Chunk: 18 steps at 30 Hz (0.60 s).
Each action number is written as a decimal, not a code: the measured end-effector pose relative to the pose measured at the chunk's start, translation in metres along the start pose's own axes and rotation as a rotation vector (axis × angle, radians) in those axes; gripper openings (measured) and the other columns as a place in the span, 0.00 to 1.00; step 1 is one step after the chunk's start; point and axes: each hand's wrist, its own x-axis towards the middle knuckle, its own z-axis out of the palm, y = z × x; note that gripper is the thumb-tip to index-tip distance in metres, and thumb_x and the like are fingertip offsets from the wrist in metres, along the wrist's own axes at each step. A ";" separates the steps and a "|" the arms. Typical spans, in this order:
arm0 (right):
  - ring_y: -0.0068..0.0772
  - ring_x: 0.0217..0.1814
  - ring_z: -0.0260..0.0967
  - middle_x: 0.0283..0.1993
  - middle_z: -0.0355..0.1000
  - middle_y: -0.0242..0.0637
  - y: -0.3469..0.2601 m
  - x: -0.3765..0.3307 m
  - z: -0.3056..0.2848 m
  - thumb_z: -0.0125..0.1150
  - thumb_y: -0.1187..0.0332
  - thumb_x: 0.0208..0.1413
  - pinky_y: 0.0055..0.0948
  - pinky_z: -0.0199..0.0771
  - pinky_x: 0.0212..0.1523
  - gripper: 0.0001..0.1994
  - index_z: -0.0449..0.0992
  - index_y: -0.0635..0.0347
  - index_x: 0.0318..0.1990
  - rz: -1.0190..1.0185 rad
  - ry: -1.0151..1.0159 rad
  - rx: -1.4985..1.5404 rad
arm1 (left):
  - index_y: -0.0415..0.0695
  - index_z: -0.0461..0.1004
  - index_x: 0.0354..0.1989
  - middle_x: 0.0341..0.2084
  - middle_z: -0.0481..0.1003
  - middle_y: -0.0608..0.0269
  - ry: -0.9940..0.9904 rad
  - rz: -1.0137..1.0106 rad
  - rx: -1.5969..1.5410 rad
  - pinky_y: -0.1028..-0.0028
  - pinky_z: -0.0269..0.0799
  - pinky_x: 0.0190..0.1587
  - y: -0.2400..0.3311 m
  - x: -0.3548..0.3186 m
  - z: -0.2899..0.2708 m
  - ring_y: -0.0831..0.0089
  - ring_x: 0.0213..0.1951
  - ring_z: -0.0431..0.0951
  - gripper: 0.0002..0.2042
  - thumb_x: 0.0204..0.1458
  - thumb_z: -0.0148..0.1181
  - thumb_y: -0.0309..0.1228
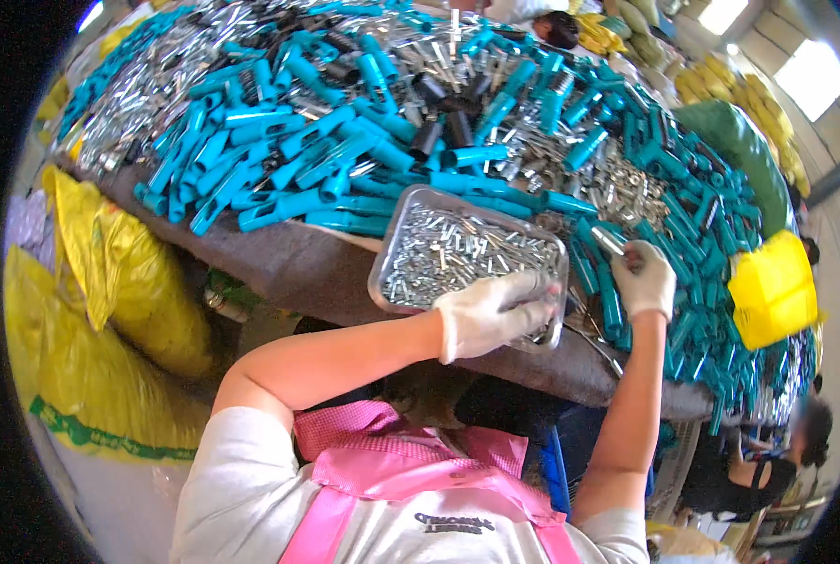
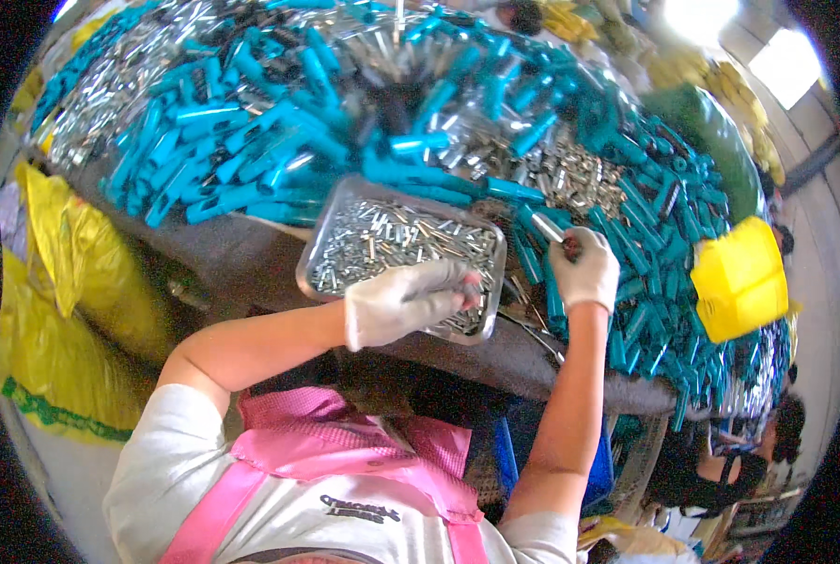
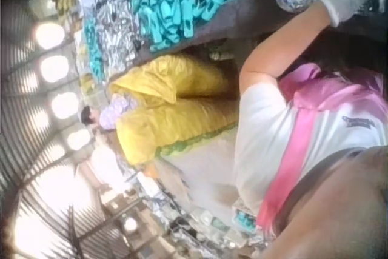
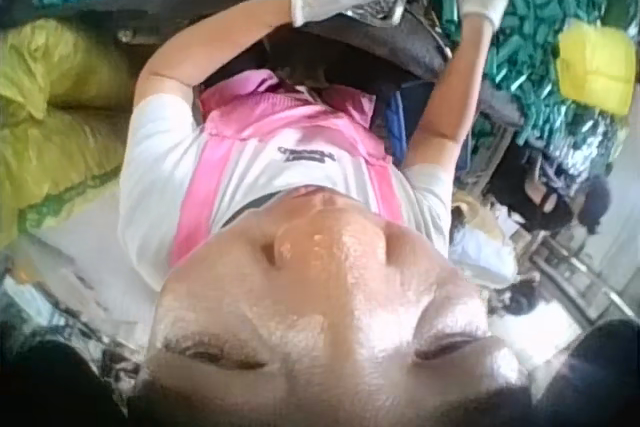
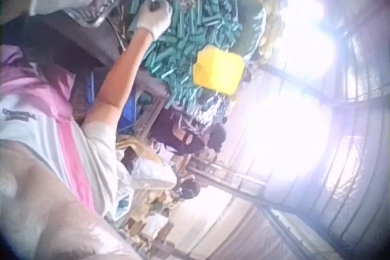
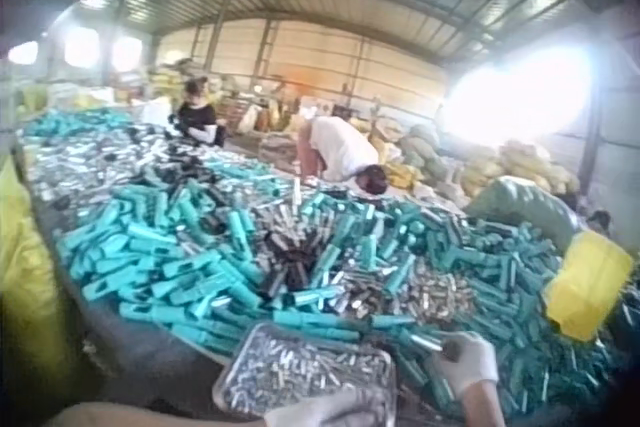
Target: Assembling plastic and metal components to create tool or handle assemblies at a factory workbench.
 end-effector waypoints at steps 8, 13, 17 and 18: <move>0.38 0.37 0.72 0.36 0.72 0.42 -0.154 -0.023 0.020 0.60 0.73 0.46 0.29 0.72 0.38 0.08 0.76 0.61 0.36 -0.377 -0.547 0.707 | 0.42 0.63 0.43 0.23 0.67 0.65 0.807 0.057 -1.239 0.68 0.69 0.33 -0.007 -0.024 -0.057 0.73 0.27 0.69 0.09 0.57 0.49 0.31; 0.47 0.41 0.69 0.37 0.69 0.44 -0.224 0.033 0.117 0.56 0.65 0.48 0.39 0.68 0.42 0.11 0.75 0.57 0.39 -0.794 -0.394 0.262 | 0.38 0.62 0.39 0.27 0.67 0.58 0.752 0.470 -1.441 0.65 0.68 0.39 -0.018 -0.100 -0.076 0.68 0.29 0.69 0.09 0.59 0.43 0.31; 0.43 0.45 0.68 0.42 0.69 0.41 -0.267 0.046 0.179 0.54 0.68 0.46 0.38 0.70 0.44 0.10 0.75 0.52 0.37 -0.867 -0.330 -0.040 | 0.40 0.62 0.37 0.28 0.69 0.56 1.028 0.293 -1.391 0.56 0.66 0.50 -0.012 -0.123 -0.078 0.62 0.33 0.72 0.08 0.58 0.42 0.32; 0.43 0.44 0.69 0.41 0.69 0.41 -0.275 0.045 0.186 0.54 0.68 0.46 0.38 0.71 0.43 0.09 0.75 0.51 0.37 -0.887 -0.308 -0.074 | 0.41 0.62 0.38 0.29 0.69 0.56 1.062 0.267 -1.394 0.55 0.65 0.50 -0.011 -0.127 -0.078 0.62 0.33 0.72 0.08 0.58 0.42 0.33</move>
